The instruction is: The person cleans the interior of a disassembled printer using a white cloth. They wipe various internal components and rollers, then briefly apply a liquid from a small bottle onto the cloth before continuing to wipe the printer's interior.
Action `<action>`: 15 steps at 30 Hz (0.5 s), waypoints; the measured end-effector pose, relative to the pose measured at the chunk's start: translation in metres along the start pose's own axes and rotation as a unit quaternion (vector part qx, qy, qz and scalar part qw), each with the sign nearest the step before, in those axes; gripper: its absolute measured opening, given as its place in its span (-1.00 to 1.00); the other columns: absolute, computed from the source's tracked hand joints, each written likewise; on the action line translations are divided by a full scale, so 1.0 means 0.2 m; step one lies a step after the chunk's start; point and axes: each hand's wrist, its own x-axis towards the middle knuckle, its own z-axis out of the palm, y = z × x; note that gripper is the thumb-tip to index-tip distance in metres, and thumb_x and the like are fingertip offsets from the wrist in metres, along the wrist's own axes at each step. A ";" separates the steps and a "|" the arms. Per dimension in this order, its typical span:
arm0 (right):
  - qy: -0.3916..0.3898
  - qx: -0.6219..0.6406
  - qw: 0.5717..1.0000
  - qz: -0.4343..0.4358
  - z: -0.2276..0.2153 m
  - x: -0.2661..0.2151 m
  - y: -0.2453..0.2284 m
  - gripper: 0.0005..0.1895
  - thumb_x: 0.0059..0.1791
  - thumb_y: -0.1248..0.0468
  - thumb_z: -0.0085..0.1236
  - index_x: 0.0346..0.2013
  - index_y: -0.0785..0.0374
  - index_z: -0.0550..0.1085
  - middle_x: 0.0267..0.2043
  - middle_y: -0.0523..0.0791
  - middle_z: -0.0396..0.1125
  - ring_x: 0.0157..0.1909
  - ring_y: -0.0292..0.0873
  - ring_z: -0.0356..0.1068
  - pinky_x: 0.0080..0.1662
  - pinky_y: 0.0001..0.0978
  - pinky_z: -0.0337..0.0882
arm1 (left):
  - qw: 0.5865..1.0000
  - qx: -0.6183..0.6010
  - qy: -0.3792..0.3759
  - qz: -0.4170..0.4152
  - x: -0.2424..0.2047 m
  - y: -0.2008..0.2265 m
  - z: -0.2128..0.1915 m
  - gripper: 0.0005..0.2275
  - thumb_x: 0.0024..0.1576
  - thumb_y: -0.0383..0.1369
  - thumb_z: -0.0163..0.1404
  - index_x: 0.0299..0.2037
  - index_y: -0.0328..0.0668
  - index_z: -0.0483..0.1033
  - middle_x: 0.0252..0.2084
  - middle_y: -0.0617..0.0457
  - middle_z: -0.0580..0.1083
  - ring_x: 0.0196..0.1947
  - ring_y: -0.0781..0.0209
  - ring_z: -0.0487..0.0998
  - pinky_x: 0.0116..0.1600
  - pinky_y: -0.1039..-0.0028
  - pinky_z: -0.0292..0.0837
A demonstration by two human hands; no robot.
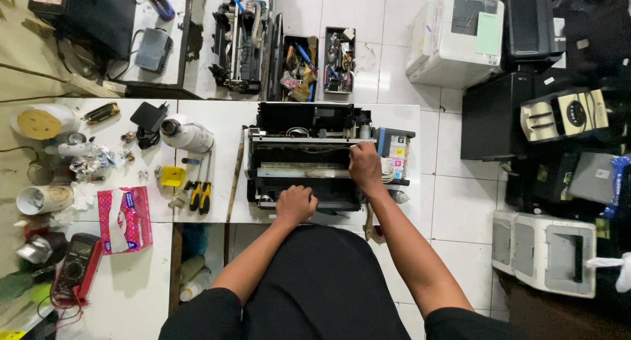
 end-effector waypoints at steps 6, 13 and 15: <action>-0.018 0.012 0.996 0.087 -0.02 -0.01 0.23 -0.86 -0.02 0.31 0.16 -0.23 0.20 0.64 -0.16 -0.04 0.42 -0.03 0.06 0.46 0.03 -0.18 0.52 | 1.000 -0.004 -0.005 -0.004 0.00 0.02 -0.03 -0.70 0.16 -0.16 -0.14 -0.23 -0.05 0.67 -0.31 -0.05 0.58 -0.22 -0.14 0.67 -0.16 0.11 0.61; -0.023 0.059 0.997 0.041 -0.02 0.02 0.01 -0.89 -0.02 0.26 0.25 -0.22 0.11 0.66 -0.19 -0.06 0.45 -0.03 0.07 0.47 0.08 -0.16 0.52 | 1.000 -0.016 -0.006 -0.010 -0.02 0.03 -0.05 -0.69 0.18 -0.15 -0.13 -0.24 -0.05 0.68 -0.31 -0.05 0.59 -0.21 -0.13 0.67 -0.16 0.11 0.62; -0.008 0.033 0.996 0.080 0.03 0.01 0.15 -0.85 -0.03 0.27 0.18 -0.20 0.14 0.63 -0.12 -0.03 0.42 -0.01 0.11 0.46 0.05 -0.10 0.53 | 0.999 -0.018 -0.035 -0.014 -0.02 0.03 -0.08 -0.68 0.19 -0.15 -0.15 -0.20 -0.04 0.69 -0.28 -0.03 0.60 -0.17 -0.11 0.68 -0.12 0.14 0.61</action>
